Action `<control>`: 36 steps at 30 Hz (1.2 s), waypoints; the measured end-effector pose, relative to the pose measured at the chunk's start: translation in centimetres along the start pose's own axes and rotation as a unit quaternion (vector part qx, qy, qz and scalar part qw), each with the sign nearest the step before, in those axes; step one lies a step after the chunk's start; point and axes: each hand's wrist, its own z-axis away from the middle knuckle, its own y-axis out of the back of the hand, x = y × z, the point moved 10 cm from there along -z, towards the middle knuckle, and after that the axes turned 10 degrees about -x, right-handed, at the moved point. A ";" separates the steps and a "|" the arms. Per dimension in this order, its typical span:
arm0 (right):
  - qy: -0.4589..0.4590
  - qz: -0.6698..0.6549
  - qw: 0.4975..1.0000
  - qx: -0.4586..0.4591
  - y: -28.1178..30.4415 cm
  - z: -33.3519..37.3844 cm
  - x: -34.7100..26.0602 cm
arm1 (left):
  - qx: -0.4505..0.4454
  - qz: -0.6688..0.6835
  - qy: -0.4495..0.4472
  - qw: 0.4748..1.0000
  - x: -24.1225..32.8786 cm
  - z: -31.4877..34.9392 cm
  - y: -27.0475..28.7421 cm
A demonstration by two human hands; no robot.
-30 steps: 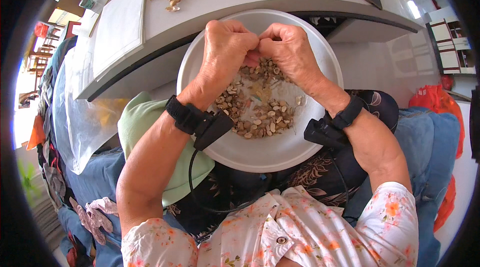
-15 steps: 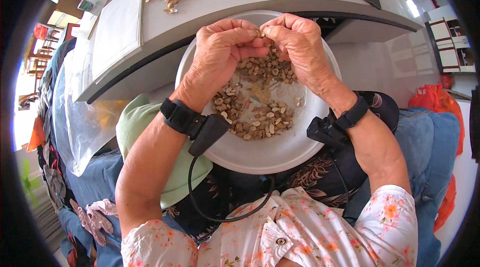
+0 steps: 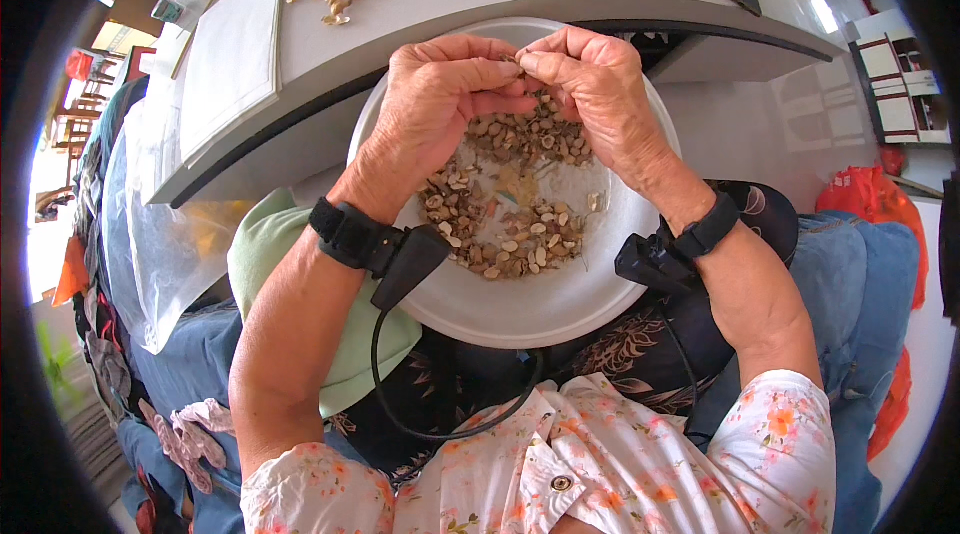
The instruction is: Shelling peanuts from a bag into a bowl.
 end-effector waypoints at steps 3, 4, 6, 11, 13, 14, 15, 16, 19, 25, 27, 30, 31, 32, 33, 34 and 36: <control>-0.011 -0.009 1.000 -0.006 -0.1 0.0 0.1 | 0.009 -0.003 0.012 1.000 -0.2 0.0 0.4; -0.011 -0.009 1.000 -0.006 -0.1 0.0 0.3 | 0.009 -0.008 0.012 1.000 -0.1 0.0 0.3; -0.011 -0.019 1.000 -0.001 0.2 -0.2 0.7 | 0.008 -0.014 0.012 1.000 -0.1 0.0 0.3; -0.022 -0.035 0.999 -0.008 0.0 -0.1 0.6 | 0.000 -0.013 0.004 1.000 0.0 0.0 0.4; -0.029 -0.043 0.999 -0.006 0.2 -0.1 0.8 | 0.000 -0.020 0.003 1.000 0.0 -0.1 0.5; -0.030 -0.046 0.998 -0.010 0.1 -0.2 0.9 | 0.001 -0.027 0.003 1.000 0.0 -0.1 0.5; -0.030 -0.050 0.998 -0.014 0.1 -0.2 1.0 | 0.001 -0.028 0.003 1.000 0.1 -0.1 0.5; -0.029 -0.050 0.998 -0.014 0.2 -0.2 1.0 | 0.001 -0.032 0.000 0.999 0.2 -0.1 0.4; -0.034 -0.080 0.995 -0.038 -0.1 -0.3 1.4 | 0.003 -0.066 -0.006 0.998 0.6 -0.1 0.3; -0.112 -0.205 0.970 -0.066 -1.5 -0.2 3.4 | 0.031 -0.377 -0.090 0.921 3.5 0.6 -1.2; -0.149 -0.274 0.947 -0.078 -2.1 0.0 4.5 | 0.026 -0.507 -0.145 0.849 4.5 1.1 -2.8; -0.137 -0.289 0.943 -0.090 -2.2 0.2 5.0 | -0.040 -0.717 -0.295 0.630 5.1 2.9 -7.9; -0.139 -0.290 0.943 -0.090 -2.3 0.2 5.1 | -0.058 -0.731 -0.294 0.613 4.7 2.9 -8.2; -0.153 -0.284 0.942 -0.090 -2.4 0.3 5.3 | -0.076 -0.745 -0.292 0.595 4.2 3.0 -8.5; -0.166 -0.278 0.942 -0.090 -2.4 0.3 5.5 | -0.076 -0.744 -0.292 0.596 4.2 2.9 -8.5; -0.166 -0.278 0.942 -0.090 -2.3 0.3 5.6 | -0.076 -0.745 -0.289 0.596 4.2 2.9 -8.4; -0.161 -0.281 0.939 -0.115 -2.6 0.3 5.5 | -0.075 -0.746 -0.286 0.597 4.1 2.8 -8.1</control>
